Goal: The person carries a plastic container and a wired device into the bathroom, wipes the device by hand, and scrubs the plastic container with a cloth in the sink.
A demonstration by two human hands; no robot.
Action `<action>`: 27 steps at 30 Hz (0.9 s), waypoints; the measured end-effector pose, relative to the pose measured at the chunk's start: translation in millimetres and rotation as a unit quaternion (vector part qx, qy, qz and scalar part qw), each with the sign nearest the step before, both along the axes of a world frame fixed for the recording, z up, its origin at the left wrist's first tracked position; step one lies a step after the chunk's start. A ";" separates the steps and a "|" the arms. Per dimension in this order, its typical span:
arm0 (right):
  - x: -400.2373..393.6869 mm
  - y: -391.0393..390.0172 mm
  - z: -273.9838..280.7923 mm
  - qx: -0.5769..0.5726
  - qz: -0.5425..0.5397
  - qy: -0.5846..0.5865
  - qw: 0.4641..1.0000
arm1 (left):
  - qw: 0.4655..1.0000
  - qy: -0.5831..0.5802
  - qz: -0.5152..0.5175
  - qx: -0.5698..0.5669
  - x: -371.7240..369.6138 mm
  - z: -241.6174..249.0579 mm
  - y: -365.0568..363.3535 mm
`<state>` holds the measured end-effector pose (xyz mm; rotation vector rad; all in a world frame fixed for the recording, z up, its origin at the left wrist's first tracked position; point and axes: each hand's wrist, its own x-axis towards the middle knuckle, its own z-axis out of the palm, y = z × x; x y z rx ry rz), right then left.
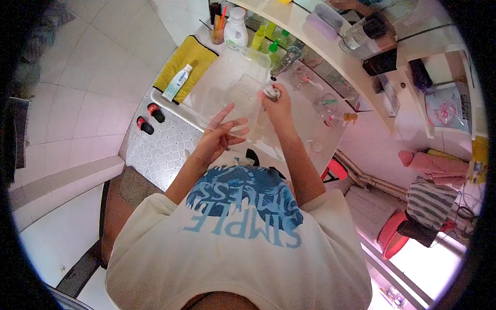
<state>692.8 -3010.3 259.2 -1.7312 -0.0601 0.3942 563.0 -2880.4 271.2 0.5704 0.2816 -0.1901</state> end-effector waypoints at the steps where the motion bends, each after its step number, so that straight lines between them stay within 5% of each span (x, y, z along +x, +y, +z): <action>1: 10.9 -2.9 -9.0 -0.007 -0.024 -0.023 0.999 | 1.000 -0.002 -0.001 0.001 -0.7 -0.7 -0.6; 5: 41.1 -14.9 -22.4 -0.038 -0.113 -0.250 0.961 | 1.000 0.011 -0.009 0.018 -3.5 0.8 -0.8; 8: 24.4 -5.1 34.3 0.103 -0.142 -0.137 0.975 | 0.999 0.007 0.001 0.032 -4.9 -0.8 0.9; 12: -6.3 1.8 51.4 0.173 0.150 0.113 0.967 | 0.998 0.009 0.012 0.061 -4.8 -5.1 -0.4; 15: -28.7 24.8 48.4 0.176 0.203 0.107 0.957 | 0.993 0.029 0.031 0.107 -5.3 -15.1 -6.8; 17: -28.7 29.5 28.0 0.053 0.400 -0.202 0.892 | 0.987 0.020 -0.001 0.158 -5.0 -18.3 -5.9; 21: -29.3 41.8 23.7 -0.019 0.430 -0.329 0.841 | 0.985 0.021 -0.023 0.167 -8.8 -33.7 -5.5; 27: 12.3 45.0 -0.9 -0.142 0.269 -0.426 0.852 | 0.981 -0.039 -0.070 0.177 -16.5 1.5 0.4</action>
